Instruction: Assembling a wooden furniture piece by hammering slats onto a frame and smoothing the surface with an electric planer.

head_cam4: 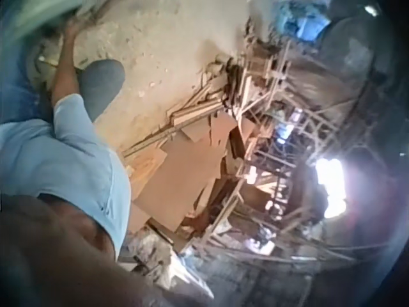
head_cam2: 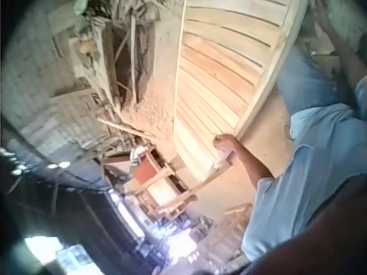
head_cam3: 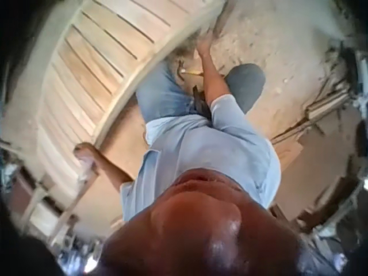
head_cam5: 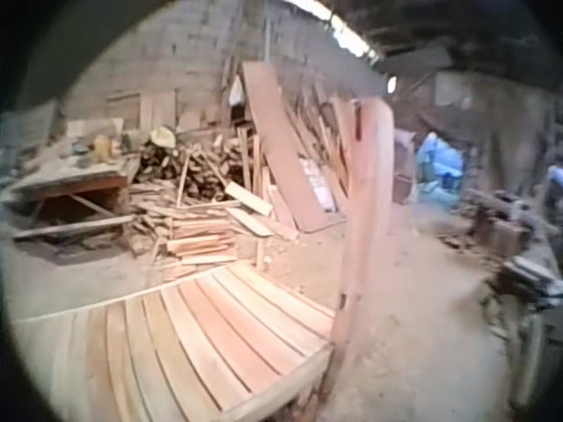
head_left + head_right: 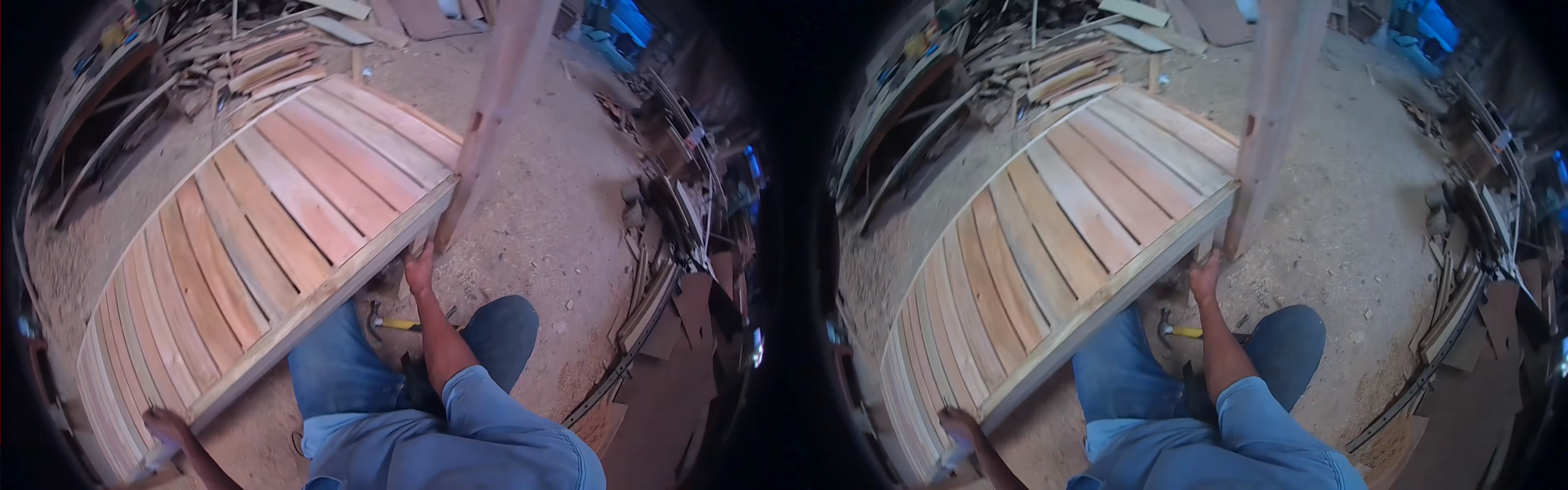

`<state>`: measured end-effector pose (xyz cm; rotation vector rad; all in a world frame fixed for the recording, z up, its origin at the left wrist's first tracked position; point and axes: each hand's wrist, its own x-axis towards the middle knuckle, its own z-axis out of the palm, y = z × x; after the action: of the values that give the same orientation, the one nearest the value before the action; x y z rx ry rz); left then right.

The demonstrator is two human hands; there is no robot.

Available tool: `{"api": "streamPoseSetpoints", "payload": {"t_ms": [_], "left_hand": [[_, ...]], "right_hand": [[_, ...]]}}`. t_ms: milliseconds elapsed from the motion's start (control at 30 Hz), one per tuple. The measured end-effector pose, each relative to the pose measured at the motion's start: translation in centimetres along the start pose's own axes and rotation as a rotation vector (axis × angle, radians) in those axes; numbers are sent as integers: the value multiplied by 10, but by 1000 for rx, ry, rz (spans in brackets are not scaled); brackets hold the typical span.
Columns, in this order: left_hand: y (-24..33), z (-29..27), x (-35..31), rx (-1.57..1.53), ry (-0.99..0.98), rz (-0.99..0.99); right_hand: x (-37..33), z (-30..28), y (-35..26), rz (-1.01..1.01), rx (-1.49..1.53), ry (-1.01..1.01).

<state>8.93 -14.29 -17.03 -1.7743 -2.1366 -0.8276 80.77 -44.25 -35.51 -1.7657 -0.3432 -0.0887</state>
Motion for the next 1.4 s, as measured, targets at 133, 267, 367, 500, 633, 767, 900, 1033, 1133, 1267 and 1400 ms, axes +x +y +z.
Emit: {"api": "streamPoseSetpoints", "payload": {"t_ms": [133, 267, 367, 500, 633, 767, 900, 1033, 1133, 1267, 1400], "left_hand": [[-7, -3, 10, 39, -54, -44], [-1, 5, 15, 55, -30, -77], [7, 1, 6, 44, -39, -56], [-20, -2, 22, 53, -27, -67], [29, 14, -3, 27, -91, -72], [8, -6, 16, 67, -18, -61], [-12, -2, 17, 78, -3, -38], [-1, 3, 5, 86, -25, -64], [24, -7, -2, 88, -60, -84], [31, -26, 3, 77, -112, 30], [63, -19, 12, -119, -89, 273]], "right_hand": [[18, 6, -2, 52, 8, -38], [27, 6, 5, 35, 5, -43], [31, 1, 10, 42, 53, -31], [38, 28, -13, 76, 214, -58], [73, 6, 6, 13, 157, 0], [56, 13, -8, 8, 186, -24], [48, 18, -27, 59, 166, -75], [48, 10, -15, 40, 181, -55], [52, 5, -9, 4, 165, -21], [43, 11, -22, 18, 165, 2], [45, 25, -30, 62, 200, -7]]}}
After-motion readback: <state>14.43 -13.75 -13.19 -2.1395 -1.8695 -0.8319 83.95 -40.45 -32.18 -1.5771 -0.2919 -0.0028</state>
